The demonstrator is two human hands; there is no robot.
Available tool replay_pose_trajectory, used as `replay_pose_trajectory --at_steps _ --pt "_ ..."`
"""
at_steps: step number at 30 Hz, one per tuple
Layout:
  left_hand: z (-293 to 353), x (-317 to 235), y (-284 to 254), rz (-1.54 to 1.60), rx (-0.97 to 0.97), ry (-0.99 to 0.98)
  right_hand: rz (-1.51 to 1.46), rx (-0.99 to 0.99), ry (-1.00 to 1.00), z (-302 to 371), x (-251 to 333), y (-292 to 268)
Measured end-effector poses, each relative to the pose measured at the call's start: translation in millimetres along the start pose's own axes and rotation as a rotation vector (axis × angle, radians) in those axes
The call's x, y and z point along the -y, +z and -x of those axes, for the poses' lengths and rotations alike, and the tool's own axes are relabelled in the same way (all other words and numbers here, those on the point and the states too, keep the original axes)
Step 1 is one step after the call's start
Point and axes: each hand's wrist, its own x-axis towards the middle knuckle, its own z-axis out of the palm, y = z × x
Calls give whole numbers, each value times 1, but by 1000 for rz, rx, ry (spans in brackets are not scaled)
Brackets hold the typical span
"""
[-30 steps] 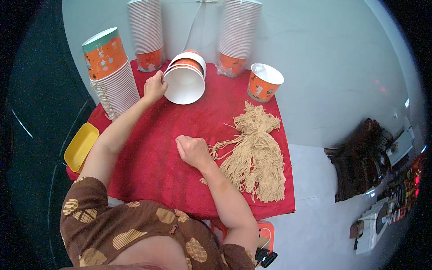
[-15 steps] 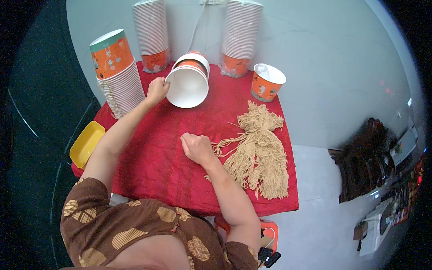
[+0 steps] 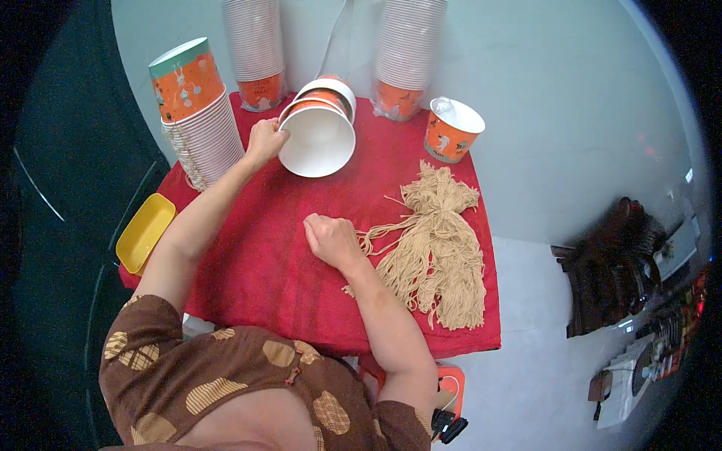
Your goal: Attaching strings to decorative paper buckets.
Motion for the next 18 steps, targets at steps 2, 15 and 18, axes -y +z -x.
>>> replay_pose_trajectory --at_steps 2,15,18 --pt "0 0 1 82 -21 26 13 6 -4 0 -1 0" --pt "12 -19 -2 26 -1 -188 9 16 25 2 1 -3" --pt "12 -17 -9 -16 -78 -115 3 18 14 1 2 -2"
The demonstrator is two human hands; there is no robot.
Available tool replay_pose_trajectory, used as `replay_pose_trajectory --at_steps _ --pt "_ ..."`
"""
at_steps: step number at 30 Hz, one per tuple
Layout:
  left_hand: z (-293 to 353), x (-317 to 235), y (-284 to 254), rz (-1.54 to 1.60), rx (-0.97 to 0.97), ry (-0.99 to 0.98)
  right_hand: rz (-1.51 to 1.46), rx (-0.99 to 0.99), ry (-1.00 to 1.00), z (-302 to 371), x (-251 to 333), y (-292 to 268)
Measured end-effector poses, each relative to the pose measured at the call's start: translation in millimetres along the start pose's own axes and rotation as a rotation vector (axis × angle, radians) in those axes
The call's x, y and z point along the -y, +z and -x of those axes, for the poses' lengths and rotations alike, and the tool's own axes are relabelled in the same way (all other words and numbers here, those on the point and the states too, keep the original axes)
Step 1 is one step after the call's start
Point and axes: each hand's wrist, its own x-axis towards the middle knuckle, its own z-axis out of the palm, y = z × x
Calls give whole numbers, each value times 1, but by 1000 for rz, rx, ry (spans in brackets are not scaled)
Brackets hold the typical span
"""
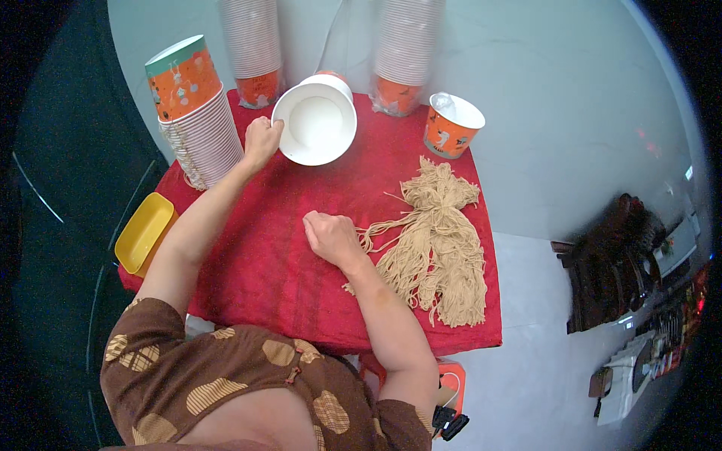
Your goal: Attaching strings to decorative paper buckets.
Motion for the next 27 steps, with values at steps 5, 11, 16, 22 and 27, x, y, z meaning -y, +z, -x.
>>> replay_pose_trajectory --at_steps 5,11,16,22,27 --pt "10 -13 -18 -3 -2 35 -1 -35 26 -1 -2 0" --pt "39 -15 -31 121 -90 120 -335 -89 420 -5 -1 -3" --pt "96 -26 -48 163 -133 450 -696 -101 710 -7 -3 -12" --pt "120 0 -79 477 -79 569 -711 -274 693 -7 -16 -12" --pt "112 28 -85 693 -22 324 -245 -240 503 -9 -18 -20"
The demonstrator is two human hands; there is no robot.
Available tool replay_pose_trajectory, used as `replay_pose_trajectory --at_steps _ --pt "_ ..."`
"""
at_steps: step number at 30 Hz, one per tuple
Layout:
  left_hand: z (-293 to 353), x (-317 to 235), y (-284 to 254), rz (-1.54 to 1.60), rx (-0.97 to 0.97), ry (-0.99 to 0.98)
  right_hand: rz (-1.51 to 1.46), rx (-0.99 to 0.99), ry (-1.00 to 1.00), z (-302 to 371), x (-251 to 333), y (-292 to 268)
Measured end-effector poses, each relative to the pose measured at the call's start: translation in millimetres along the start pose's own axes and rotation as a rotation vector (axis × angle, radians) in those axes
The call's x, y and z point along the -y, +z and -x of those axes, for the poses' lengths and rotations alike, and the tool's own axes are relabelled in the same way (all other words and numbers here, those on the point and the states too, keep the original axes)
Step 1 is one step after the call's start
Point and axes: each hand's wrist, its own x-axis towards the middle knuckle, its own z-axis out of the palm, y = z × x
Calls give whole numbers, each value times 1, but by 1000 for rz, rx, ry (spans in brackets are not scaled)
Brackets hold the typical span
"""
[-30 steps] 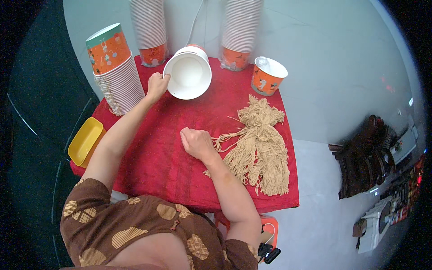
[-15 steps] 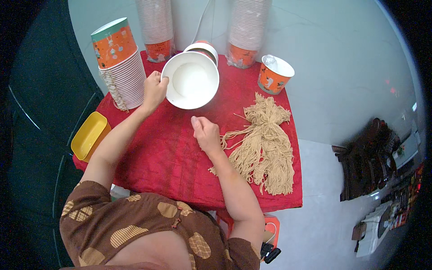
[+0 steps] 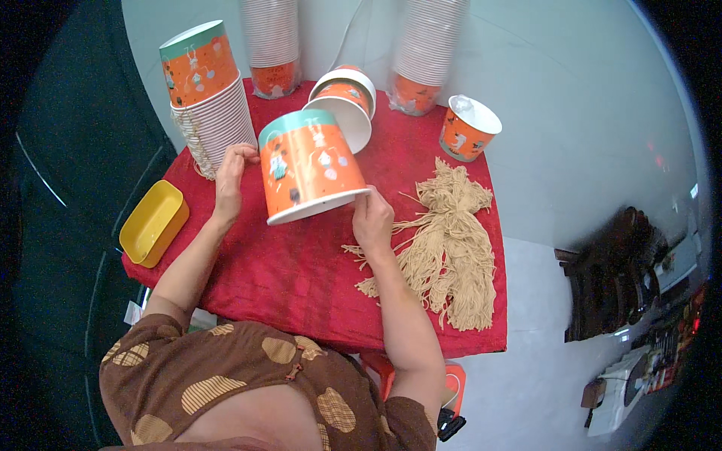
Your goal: Attaching strings to decorative paper buckets.
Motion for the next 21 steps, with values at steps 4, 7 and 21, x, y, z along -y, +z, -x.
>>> replay_pose_trajectory --at_steps 4,7,21 --pt "6 -1 -2 241 137 -228 196 -85 -281 -4 0 -6" --pt "7 -4 1 309 154 -280 312 -163 -423 -8 -3 -11" --pt "28 8 3 364 91 -348 -326 -111 131 -4 13 -9"
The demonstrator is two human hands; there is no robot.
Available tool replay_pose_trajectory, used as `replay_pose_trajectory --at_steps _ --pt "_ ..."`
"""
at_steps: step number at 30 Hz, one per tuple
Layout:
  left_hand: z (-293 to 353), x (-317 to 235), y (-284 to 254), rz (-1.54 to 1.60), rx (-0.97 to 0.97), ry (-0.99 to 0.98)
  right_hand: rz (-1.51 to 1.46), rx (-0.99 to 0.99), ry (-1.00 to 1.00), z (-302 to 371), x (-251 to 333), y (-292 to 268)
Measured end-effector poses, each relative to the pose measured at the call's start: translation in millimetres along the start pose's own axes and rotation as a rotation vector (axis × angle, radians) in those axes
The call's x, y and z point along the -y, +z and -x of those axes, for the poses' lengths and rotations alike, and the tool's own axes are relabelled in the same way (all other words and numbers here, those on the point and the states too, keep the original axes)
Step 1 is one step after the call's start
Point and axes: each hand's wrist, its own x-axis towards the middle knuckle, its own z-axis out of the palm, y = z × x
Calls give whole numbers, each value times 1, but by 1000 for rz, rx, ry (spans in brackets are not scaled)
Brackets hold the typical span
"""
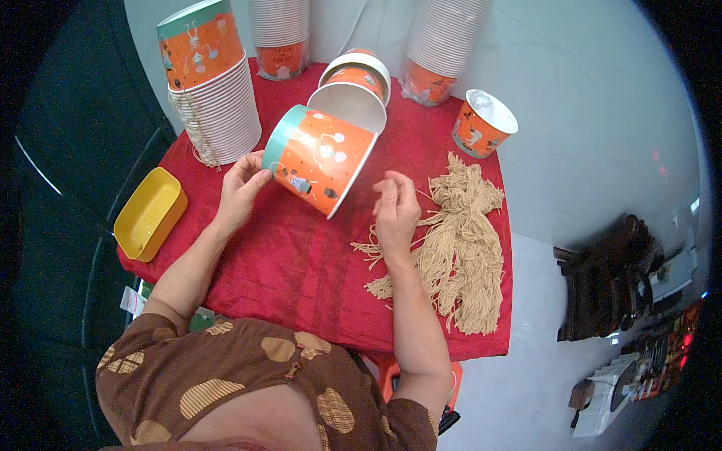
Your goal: Attaching strings to decorative paper buckets.
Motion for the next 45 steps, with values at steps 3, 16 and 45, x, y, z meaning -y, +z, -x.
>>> replay_pose_trajectory --at_steps 3,16,45 --pt "0 7 -6 -1 -35 -84 -214 140 4 6 -4 6" --pt "5 21 -3 -191 42 -66 -412 316 33 20 7 24" --pt "38 -11 49 -495 55 441 -418 476 38 45 -2 56"
